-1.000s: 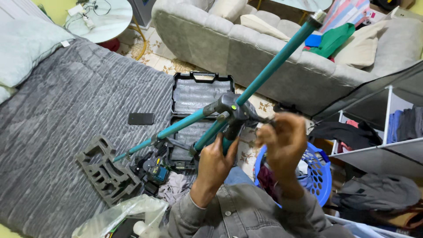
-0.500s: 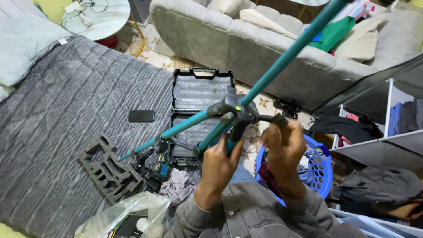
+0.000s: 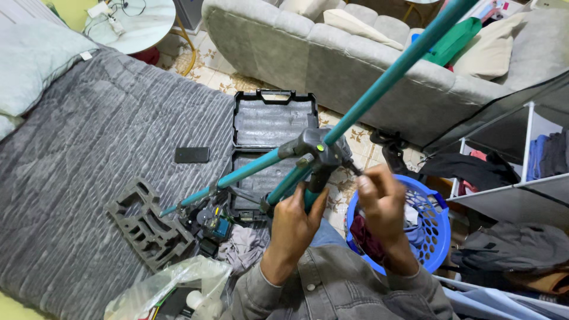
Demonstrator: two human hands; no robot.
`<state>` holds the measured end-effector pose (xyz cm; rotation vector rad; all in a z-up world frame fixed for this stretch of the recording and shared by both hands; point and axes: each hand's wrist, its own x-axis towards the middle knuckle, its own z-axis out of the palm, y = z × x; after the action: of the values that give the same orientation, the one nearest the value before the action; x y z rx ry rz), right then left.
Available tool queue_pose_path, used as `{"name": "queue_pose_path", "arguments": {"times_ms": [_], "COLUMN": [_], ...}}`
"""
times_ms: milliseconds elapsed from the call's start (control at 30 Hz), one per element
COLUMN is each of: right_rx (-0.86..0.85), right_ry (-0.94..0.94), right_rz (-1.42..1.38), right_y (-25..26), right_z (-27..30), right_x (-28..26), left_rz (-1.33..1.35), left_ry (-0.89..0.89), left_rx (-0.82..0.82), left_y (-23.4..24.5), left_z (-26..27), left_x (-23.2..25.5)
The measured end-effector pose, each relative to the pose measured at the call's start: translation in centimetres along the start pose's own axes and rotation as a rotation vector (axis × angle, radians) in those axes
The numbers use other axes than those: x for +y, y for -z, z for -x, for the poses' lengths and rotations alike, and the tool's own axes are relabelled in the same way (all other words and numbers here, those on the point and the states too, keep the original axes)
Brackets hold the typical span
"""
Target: The person assembles a blue and black tripod by unfolding the legs, extending them using the lever locks, and wiping the central column with a cloth.
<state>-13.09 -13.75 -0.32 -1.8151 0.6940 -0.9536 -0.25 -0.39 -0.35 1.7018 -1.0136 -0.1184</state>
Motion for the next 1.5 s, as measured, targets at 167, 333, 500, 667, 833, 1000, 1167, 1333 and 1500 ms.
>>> {"name": "queue_pose_path", "arguments": {"times_ms": [167,333,500,667,833,1000,1167,1333,1500], "right_rx": [-0.109,0.197,0.169,0.177,0.165,-0.011,-0.436,-0.342,-0.239], "right_ry": [0.296,0.292,0.165,0.199,0.250,0.170,-0.240,-0.323,-0.016], "right_rz": [0.154,-0.062,-0.344,-0.182,-0.276,-0.292,-0.584,-1.242,-2.085], "right_y": [-0.3,1.0,-0.6,-0.3,0.6,-2.6,-5.6,-8.8,-11.3], "right_z": [1.7,-1.2,-0.8,-1.5,-3.2,-0.4,5.5,6.3,3.1], "right_x": [-1.7,-3.4,-3.5,-3.6,-1.0,9.3,16.0,14.7,13.8], "left_rz": [0.010,0.013,0.002,0.025,0.047,0.228,0.150,0.096,0.069], "left_ry": [0.003,-0.004,0.039,-0.022,0.009,0.004,-0.206,-0.270,-0.309], "left_rx": [-0.018,-0.022,-0.055,0.019,-0.033,-0.117,-0.073,0.019,-0.100], "left_y": [0.0,-0.1,-0.8,-0.7,-0.5,1.1,1.9,0.8,-0.8], "left_z": [-0.2,0.2,0.0,-0.5,-0.8,-0.8,-2.1,-4.8,-6.0], "left_x": [-0.1,0.0,0.0,-0.2,0.1,2.0,2.2,3.4,5.9]}}
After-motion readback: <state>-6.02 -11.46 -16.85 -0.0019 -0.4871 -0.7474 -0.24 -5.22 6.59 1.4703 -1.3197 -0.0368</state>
